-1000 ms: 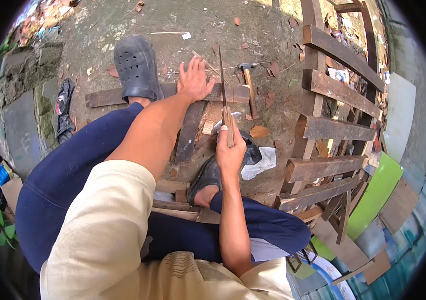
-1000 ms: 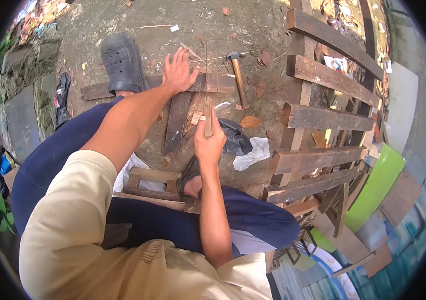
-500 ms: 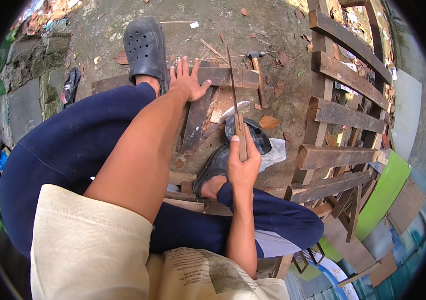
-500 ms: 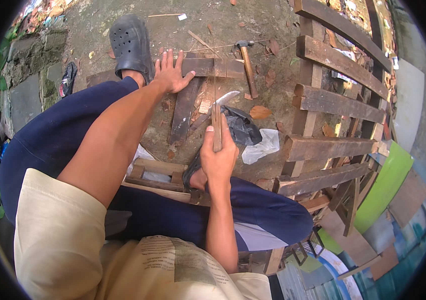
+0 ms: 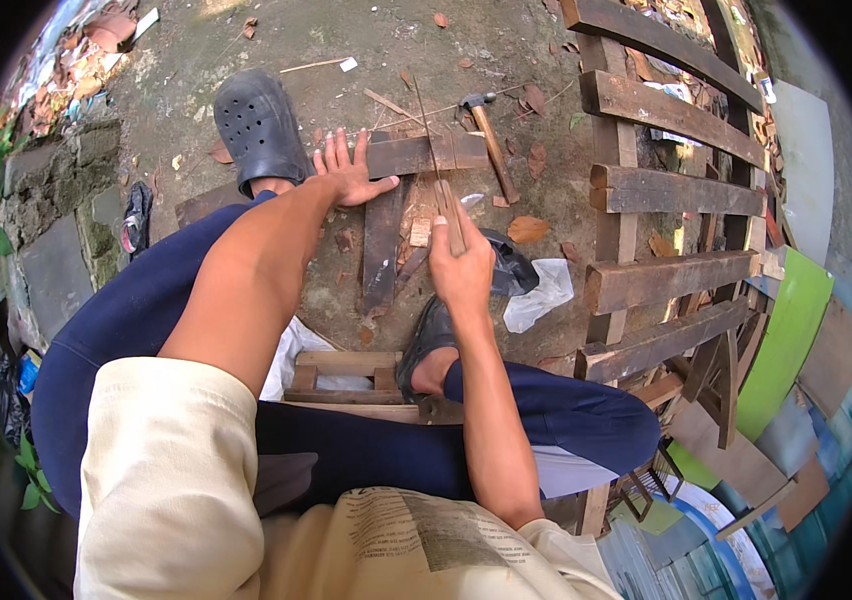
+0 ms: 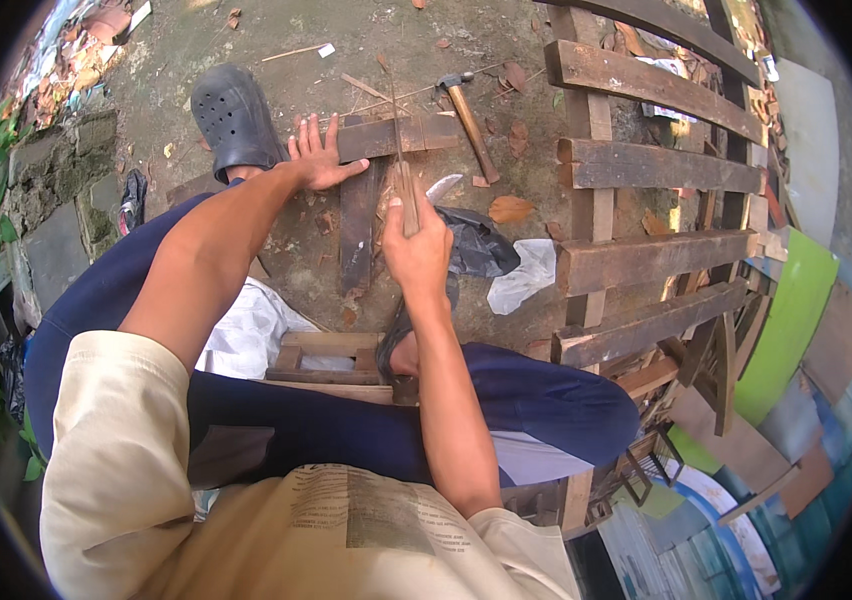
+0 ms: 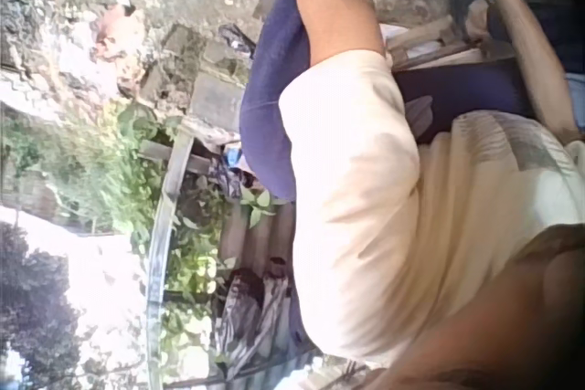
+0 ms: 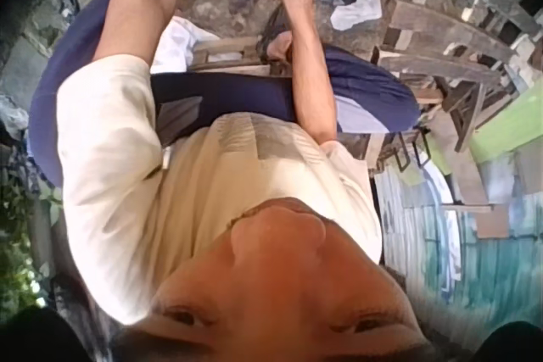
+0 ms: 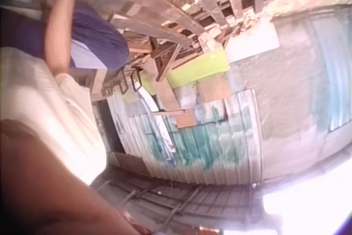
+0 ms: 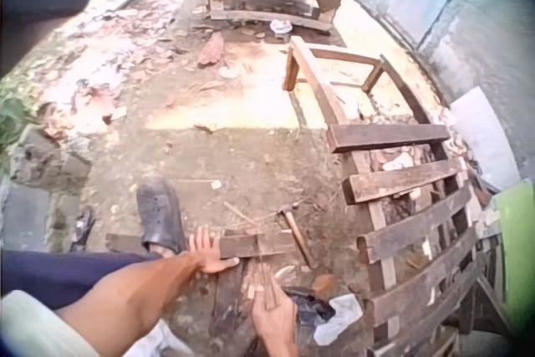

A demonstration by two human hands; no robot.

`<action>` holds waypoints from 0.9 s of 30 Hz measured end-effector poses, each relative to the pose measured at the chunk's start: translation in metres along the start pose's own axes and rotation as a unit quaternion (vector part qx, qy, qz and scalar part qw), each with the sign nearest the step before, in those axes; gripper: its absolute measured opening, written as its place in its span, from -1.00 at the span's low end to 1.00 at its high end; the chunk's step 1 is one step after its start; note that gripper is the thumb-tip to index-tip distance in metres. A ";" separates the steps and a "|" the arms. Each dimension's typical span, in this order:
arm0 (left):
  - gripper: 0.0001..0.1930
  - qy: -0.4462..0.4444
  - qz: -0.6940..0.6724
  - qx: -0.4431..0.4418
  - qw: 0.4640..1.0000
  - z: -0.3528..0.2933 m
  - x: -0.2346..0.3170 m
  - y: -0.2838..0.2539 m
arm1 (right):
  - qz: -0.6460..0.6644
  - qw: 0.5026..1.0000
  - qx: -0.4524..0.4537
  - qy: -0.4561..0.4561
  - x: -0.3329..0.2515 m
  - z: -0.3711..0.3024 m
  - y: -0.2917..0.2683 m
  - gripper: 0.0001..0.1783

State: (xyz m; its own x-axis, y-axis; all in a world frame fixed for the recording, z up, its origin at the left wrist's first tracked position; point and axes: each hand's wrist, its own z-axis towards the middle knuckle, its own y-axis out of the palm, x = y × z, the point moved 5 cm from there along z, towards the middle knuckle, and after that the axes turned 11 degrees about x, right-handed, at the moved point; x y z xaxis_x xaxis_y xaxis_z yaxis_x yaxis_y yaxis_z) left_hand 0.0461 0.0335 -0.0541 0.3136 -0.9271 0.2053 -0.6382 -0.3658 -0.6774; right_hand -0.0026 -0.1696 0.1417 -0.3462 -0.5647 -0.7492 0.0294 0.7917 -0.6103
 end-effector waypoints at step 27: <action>0.53 0.024 0.024 -0.038 0.999 -0.006 0.001 0.002 | -0.014 0.999 -0.018 0.050 0.002 0.004 0.007 -0.49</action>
State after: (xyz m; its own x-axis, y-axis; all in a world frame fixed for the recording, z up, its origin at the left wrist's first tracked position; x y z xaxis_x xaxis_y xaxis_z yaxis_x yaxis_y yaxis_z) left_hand 0.0405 0.0312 -0.0508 0.2490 -0.9458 0.2083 -0.7037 -0.3244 -0.6321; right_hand 0.0004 -0.1661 0.1356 -0.4378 -0.5626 -0.7013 -0.0151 0.7845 -0.6199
